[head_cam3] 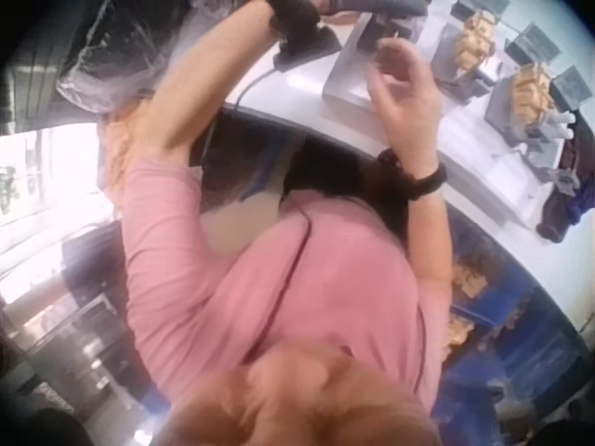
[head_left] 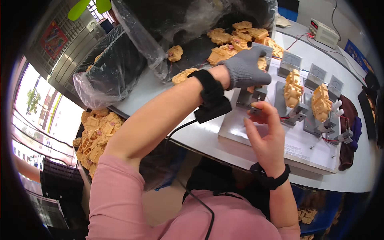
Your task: Inspecting plastic toy components and placing them onto an assembly or testing fixture.
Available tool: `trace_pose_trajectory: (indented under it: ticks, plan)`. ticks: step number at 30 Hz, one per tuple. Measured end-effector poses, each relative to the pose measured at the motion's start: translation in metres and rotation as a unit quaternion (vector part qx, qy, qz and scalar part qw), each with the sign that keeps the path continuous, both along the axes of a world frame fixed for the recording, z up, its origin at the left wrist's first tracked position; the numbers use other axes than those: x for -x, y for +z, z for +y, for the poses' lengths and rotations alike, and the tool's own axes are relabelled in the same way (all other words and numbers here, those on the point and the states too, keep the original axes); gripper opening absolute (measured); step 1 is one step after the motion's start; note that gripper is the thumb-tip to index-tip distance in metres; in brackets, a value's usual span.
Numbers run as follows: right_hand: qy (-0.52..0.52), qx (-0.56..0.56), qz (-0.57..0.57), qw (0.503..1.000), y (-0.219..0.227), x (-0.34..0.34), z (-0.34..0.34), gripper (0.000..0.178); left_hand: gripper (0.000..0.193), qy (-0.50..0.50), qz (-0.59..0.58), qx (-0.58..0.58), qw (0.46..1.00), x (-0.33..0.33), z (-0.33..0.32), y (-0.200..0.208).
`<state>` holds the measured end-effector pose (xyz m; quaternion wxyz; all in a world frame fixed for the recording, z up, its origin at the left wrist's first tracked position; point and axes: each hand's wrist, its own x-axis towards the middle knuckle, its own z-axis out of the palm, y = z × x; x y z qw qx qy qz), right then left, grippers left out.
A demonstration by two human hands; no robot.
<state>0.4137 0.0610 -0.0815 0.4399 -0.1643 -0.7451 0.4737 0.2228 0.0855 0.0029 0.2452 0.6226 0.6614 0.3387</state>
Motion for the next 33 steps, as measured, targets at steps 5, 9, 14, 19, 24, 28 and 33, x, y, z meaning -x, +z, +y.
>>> trace_pose_trajectory:
  ticks: [5, 9, 14, 19, 24, 28, 33]
  plan:
    - [0.008, -0.019, 0.013, 1.0, -0.003, -0.003, 0.004, 0.039, 0.085, -0.004, 0.011, 0.03, 1.0, -0.001, 0.003, 0.006]
    - [-0.006, -0.043, 0.024, 0.999, -0.002, -0.003, 0.006, 0.036, 0.092, 0.003, 0.044, 0.069, 0.997, 0.003, 0.014, -0.004]
    - [0.019, -0.042, 0.026, 0.999, 0.002, -0.001, 0.002, 0.034, 0.084, 0.053, -0.006, 0.012, 0.999, 0.009, 0.003, 0.018]
    - [0.014, -0.027, 0.014, 0.999, -0.003, -0.004, 0.004, 0.04, 0.07, 0.113, -0.136, -0.073, 0.982, -0.01, -0.061, 0.087]
    - [0.004, -0.021, 0.003, 1.0, 0.003, -0.007, 0.002, 0.041, 0.058, 0.186, -0.377, -0.065, 0.905, 0.074, -0.167, 0.043]
    - [0.017, 0.007, -0.007, 1.0, 0.002, -0.007, 0.001, 0.04, 0.05, 0.135, -0.434, -0.278, 0.846, 0.215, -0.256, 0.064]
    - [0.021, 0.005, -0.013, 1.0, 0.005, -0.005, 0.0, 0.04, 0.039, 0.548, 0.261, -0.177, 0.775, 0.254, -0.286, 0.085]
